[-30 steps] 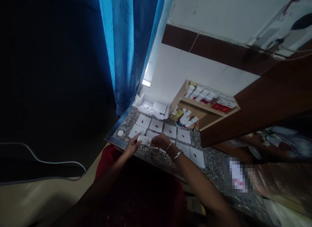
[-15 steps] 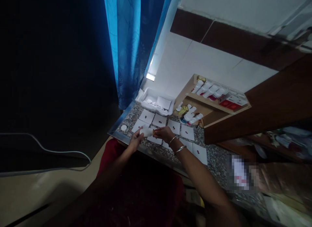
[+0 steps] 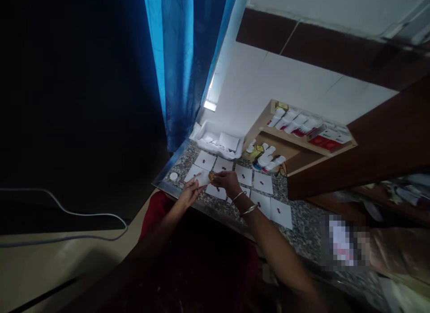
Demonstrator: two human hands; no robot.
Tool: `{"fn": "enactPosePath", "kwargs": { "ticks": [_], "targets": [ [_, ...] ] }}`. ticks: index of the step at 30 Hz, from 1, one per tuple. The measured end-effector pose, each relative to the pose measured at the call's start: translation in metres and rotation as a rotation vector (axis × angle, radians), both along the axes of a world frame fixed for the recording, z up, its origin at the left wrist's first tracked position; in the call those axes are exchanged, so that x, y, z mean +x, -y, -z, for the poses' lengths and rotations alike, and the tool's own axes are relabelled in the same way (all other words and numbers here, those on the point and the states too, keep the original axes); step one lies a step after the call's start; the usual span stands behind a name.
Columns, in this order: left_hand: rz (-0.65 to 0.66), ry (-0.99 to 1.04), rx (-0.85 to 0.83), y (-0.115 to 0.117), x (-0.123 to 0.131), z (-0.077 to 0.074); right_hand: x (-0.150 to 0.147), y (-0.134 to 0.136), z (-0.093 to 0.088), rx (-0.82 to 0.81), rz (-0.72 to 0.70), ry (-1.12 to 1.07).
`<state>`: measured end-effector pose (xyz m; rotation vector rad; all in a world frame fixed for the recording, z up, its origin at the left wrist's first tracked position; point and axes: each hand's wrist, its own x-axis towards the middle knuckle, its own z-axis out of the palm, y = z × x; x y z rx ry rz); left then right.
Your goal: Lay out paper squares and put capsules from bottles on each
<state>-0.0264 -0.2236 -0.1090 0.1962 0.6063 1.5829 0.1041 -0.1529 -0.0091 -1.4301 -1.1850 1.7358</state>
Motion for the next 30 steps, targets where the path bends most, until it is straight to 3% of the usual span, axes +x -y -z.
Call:
{"fn": "enactPosePath", "kwargs": {
  "ticks": [9, 22, 30],
  "targets": [
    [-0.002, 0.046, 0.009, -0.002, 0.001, 0.002, 0.008, -0.008, 0.01, -0.212, 0.006, -0.115],
    [-0.032, 0.046, -0.015, -0.004, 0.01, 0.01, 0.009, 0.004, 0.03, -0.134, 0.128, -0.145],
    [-0.068, 0.033, -0.011, -0.006, 0.011, 0.013, 0.008, 0.006, 0.033, -0.142, 0.155, -0.182]
  ]
}}
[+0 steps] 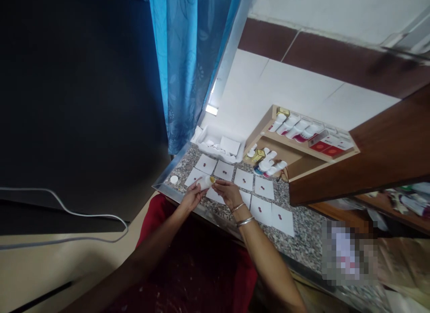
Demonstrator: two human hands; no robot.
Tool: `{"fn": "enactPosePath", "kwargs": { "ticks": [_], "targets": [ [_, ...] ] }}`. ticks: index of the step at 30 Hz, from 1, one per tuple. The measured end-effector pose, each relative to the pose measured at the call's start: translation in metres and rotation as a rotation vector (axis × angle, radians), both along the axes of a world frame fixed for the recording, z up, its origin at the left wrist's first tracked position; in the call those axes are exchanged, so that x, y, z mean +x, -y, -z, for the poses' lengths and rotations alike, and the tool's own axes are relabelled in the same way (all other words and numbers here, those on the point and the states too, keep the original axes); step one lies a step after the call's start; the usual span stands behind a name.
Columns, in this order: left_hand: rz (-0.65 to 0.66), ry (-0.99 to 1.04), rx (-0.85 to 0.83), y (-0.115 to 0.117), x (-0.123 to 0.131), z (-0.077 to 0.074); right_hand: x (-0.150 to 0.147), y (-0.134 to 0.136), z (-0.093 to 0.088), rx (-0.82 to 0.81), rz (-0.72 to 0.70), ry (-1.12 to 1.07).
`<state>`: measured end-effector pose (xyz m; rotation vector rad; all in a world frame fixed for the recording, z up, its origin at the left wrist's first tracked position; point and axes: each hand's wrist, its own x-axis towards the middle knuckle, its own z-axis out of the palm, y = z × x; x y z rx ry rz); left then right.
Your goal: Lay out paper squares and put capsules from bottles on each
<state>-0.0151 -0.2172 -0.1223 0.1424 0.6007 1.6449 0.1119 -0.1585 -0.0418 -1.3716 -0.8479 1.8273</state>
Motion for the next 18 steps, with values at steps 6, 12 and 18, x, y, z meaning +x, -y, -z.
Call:
{"fn": "enactPosePath", "kwargs": {
  "ticks": [6, 12, 18],
  "targets": [
    [0.001, 0.0, -0.011, 0.001, 0.0, -0.004, 0.002, 0.0, 0.003, -0.043, -0.01, -0.046],
    [0.008, -0.011, -0.044, 0.0, 0.001, -0.006, 0.003, -0.001, 0.006, -0.035, 0.02, -0.05],
    [0.023, -0.008, -0.046, -0.003, 0.005, -0.01, 0.004, -0.005, 0.005, -0.044, 0.024, -0.022]
  ]
}}
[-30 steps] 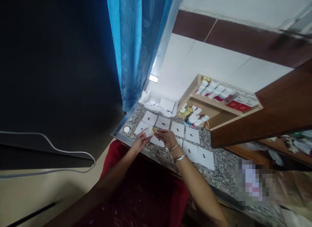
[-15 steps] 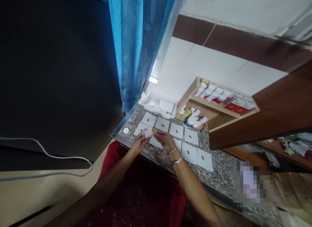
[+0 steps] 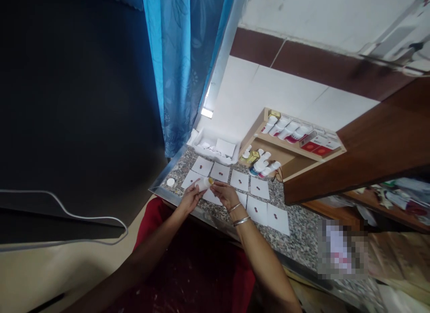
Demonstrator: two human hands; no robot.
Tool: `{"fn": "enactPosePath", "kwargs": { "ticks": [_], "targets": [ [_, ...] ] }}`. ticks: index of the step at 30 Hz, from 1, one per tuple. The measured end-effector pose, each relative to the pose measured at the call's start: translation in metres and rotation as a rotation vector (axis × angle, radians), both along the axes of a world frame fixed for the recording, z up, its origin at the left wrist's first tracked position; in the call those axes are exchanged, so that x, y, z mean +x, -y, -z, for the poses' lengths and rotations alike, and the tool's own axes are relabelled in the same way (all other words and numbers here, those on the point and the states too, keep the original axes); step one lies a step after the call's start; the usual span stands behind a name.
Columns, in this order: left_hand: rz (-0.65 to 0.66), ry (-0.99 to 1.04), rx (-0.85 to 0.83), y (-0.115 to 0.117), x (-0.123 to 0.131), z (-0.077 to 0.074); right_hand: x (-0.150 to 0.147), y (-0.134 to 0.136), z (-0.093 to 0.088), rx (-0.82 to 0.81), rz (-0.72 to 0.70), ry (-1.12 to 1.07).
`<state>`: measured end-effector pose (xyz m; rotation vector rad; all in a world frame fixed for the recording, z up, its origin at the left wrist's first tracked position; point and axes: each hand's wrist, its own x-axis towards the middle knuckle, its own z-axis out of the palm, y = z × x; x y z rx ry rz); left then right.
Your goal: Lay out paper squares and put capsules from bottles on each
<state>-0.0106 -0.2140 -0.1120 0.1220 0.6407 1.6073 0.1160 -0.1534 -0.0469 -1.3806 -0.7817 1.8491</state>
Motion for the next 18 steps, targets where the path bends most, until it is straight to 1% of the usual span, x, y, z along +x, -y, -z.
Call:
{"fn": "enactPosePath", "kwargs": {
  "ticks": [3, 6, 9, 14, 18],
  "targets": [
    [0.0, 0.008, 0.023, -0.001, 0.001, -0.002, 0.005, -0.003, 0.002, 0.004, 0.008, 0.001],
    [0.0, 0.005, 0.036, 0.001, -0.002, -0.004, 0.013, -0.004, 0.007, 0.053, -0.002, 0.065],
    [0.002, -0.002, 0.038, 0.006, -0.007, -0.005, 0.018, -0.006, 0.018, 0.111, -0.027, 0.16],
    [-0.002, 0.0, 0.048, 0.017, -0.013, -0.006, 0.018, -0.012, 0.039, 0.26, -0.069, 0.345],
    [0.008, 0.003, 0.055, 0.023, -0.016, -0.008, 0.016, -0.017, 0.048, 0.296, -0.081, 0.403]
  ]
}}
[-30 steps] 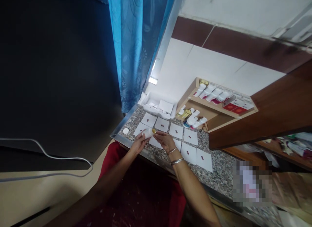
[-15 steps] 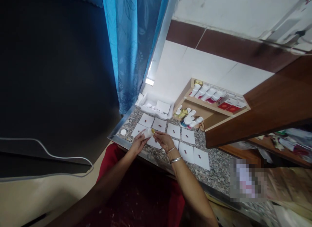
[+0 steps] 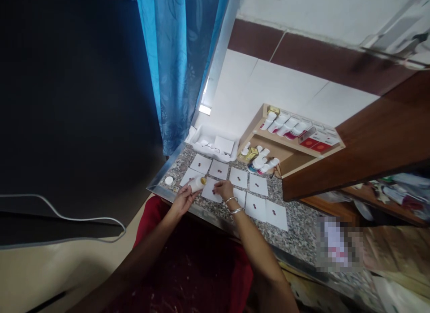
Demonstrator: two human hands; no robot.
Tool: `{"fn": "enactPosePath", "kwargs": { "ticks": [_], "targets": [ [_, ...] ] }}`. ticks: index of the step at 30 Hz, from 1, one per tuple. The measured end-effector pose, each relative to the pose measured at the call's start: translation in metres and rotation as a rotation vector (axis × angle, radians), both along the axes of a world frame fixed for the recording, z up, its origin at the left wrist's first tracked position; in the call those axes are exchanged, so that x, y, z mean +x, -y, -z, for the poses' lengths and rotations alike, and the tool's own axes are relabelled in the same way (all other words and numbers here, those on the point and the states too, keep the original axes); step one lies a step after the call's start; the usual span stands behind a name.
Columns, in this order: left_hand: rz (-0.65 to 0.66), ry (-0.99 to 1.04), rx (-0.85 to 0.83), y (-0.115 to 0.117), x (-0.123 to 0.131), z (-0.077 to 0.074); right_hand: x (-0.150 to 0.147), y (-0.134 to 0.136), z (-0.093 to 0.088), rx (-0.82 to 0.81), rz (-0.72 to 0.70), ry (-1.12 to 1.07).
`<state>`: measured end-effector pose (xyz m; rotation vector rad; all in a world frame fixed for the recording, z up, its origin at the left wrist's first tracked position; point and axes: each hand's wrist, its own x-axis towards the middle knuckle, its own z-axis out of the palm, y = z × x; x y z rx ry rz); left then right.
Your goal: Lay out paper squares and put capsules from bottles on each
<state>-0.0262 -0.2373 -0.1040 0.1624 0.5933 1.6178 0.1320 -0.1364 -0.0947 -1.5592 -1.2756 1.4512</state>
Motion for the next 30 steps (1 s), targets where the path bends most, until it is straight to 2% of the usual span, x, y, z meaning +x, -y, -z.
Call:
{"fn": "enactPosePath", "kwargs": {
  "ticks": [6, 10, 17, 20, 23, 26, 30],
  "targets": [
    [-0.007, -0.002, 0.003, 0.001, -0.003, -0.001, 0.0, -0.003, -0.003, -0.055, -0.008, 0.08],
    [-0.014, -0.001, -0.015, 0.002, -0.003, -0.001, 0.009, -0.006, -0.007, -0.068, 0.048, -0.012],
    [0.011, 0.001, 0.016, 0.005, -0.001, 0.0, 0.061, -0.009, -0.013, -0.044, 0.122, -0.101],
    [0.032, 0.01, 0.033, 0.006, 0.003, -0.001, 0.085, -0.004, -0.007, -0.037, 0.126, -0.022],
    [0.048, 0.016, 0.033, 0.006, 0.008, -0.001, 0.098, 0.002, 0.003, -0.005, 0.064, 0.151],
    [0.065, 0.022, 0.025, 0.006, 0.012, -0.001, 0.099, 0.005, 0.01, 0.055, -0.023, 0.316],
    [0.067, 0.024, 0.024, 0.006, 0.014, -0.001, 0.094, 0.003, 0.012, 0.08, -0.055, 0.378]
  ]
}}
